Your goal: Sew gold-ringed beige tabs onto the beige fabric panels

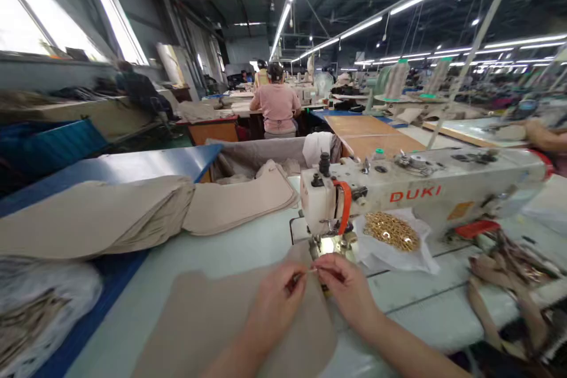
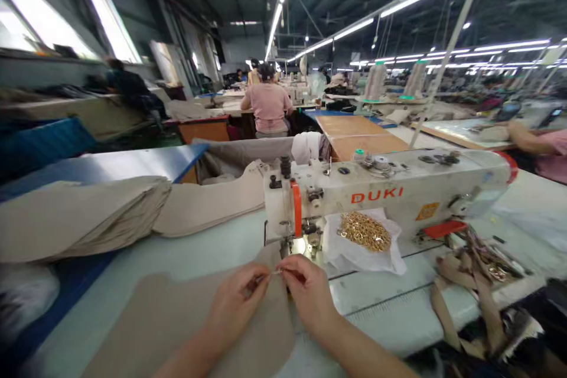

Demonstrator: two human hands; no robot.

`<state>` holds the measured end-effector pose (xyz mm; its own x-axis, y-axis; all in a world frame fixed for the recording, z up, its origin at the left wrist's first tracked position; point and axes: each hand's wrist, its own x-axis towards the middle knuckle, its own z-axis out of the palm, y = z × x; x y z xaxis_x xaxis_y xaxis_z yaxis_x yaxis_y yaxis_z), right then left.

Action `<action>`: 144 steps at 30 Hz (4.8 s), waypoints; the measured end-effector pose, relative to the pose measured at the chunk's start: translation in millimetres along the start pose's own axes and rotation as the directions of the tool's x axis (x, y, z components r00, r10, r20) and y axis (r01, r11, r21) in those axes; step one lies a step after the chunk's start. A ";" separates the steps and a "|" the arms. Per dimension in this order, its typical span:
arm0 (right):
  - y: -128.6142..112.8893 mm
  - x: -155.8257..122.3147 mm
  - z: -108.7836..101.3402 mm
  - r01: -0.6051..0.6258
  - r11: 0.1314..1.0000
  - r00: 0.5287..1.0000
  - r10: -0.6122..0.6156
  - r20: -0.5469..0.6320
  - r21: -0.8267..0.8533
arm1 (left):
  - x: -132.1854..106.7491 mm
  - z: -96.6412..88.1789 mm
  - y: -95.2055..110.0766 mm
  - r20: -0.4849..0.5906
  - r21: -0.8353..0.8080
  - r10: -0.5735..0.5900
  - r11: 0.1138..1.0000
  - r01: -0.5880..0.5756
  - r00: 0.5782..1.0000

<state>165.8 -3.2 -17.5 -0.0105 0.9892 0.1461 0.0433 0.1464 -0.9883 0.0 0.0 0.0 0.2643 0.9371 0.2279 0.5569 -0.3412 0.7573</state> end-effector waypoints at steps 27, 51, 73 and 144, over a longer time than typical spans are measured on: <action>0.9 1.3 1.8 -0.097 0.986 0.995 0.101 -0.027 0.137 | 4.5 -3.2 9.7 0.024 -0.289 -0.175 0.941 0.174 0.984; -2.8 -5.8 3.4 0.008 1.000 1.000 -0.009 -0.027 -0.030 | 1.9 0.5 8.4 -0.035 -0.138 -0.084 0.987 0.079 0.996; 0.7 -0.2 7.0 -0.031 0.997 0.997 0.035 -0.071 0.064 | 3.2 7.2 11.3 0.084 -0.325 -0.201 0.921 0.217 0.976; -8.2 -7.9 6.1 0.011 0.998 1.000 -0.012 -0.022 -0.065 | 9.3 -1.3 4.7 0.209 -0.613 -0.291 0.705 0.357 0.934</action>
<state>159.5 -12.2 -10.8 0.0110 0.9872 0.1592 0.1085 0.1571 -0.9816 4.1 7.2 6.4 0.2490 0.9590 -0.1356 0.0040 0.1390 0.9903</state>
